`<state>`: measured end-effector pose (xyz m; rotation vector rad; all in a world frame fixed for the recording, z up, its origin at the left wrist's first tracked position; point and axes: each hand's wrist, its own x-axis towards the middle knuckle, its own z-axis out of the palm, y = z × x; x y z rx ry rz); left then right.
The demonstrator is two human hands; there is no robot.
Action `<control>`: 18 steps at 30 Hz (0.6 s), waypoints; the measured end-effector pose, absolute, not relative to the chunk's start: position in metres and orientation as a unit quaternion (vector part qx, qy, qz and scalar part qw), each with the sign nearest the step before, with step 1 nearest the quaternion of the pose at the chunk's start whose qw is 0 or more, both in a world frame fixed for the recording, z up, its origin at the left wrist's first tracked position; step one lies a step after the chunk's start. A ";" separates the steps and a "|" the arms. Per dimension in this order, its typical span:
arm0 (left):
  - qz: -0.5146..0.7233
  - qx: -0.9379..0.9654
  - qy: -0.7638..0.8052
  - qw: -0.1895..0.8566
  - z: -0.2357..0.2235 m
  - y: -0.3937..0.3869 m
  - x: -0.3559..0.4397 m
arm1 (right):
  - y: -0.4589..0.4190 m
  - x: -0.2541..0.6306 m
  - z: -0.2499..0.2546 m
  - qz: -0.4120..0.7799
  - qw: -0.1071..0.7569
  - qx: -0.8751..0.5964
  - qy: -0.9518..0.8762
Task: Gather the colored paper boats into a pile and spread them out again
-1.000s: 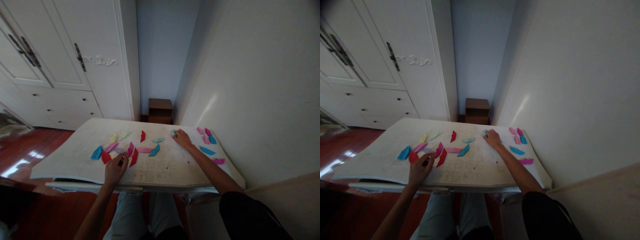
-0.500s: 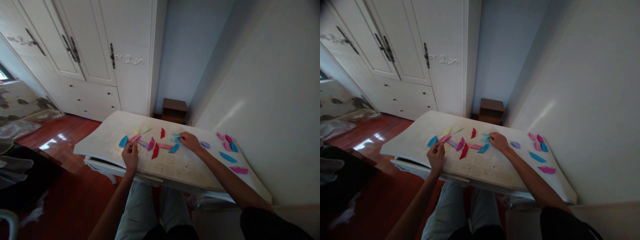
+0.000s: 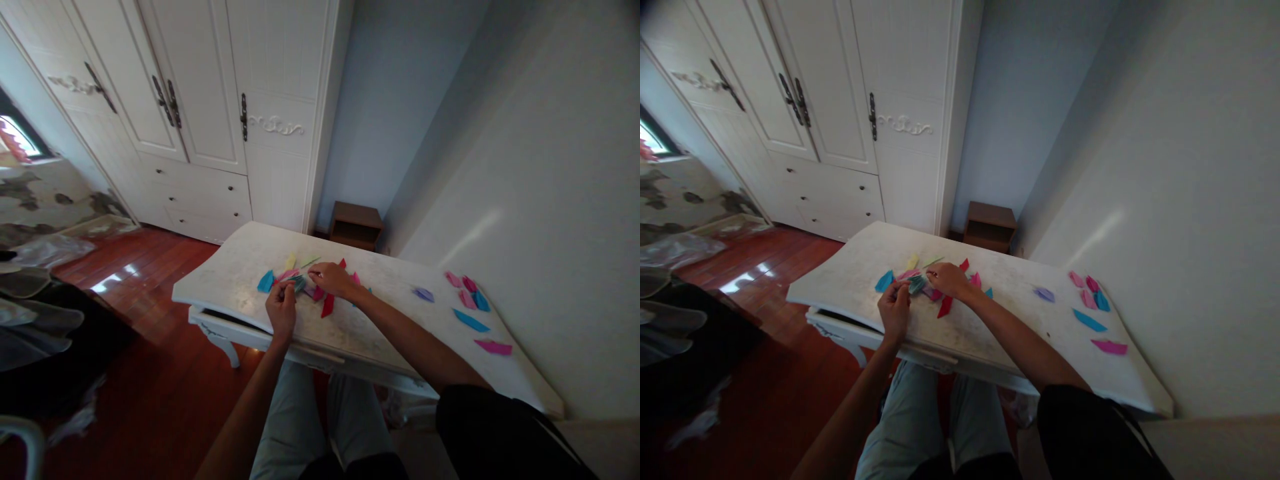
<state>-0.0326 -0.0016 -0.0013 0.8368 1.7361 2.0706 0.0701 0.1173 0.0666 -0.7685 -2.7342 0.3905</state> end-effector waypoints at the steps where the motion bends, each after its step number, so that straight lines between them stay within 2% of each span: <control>1: 0.715 0.297 0.616 0.146 -0.001 -0.002 -0.033 | 0.116 0.067 0.065 0.125 0.125 -0.257 -0.950; 12: 0.667 0.326 0.669 -0.047 0.001 -0.002 -0.035 | 0.131 0.081 0.036 0.168 0.141 -0.203 -0.954; 18: 0.570 0.387 0.725 -0.022 0.005 0.003 -0.034 | 0.127 0.060 0.031 0.149 0.125 -0.146 -0.970</control>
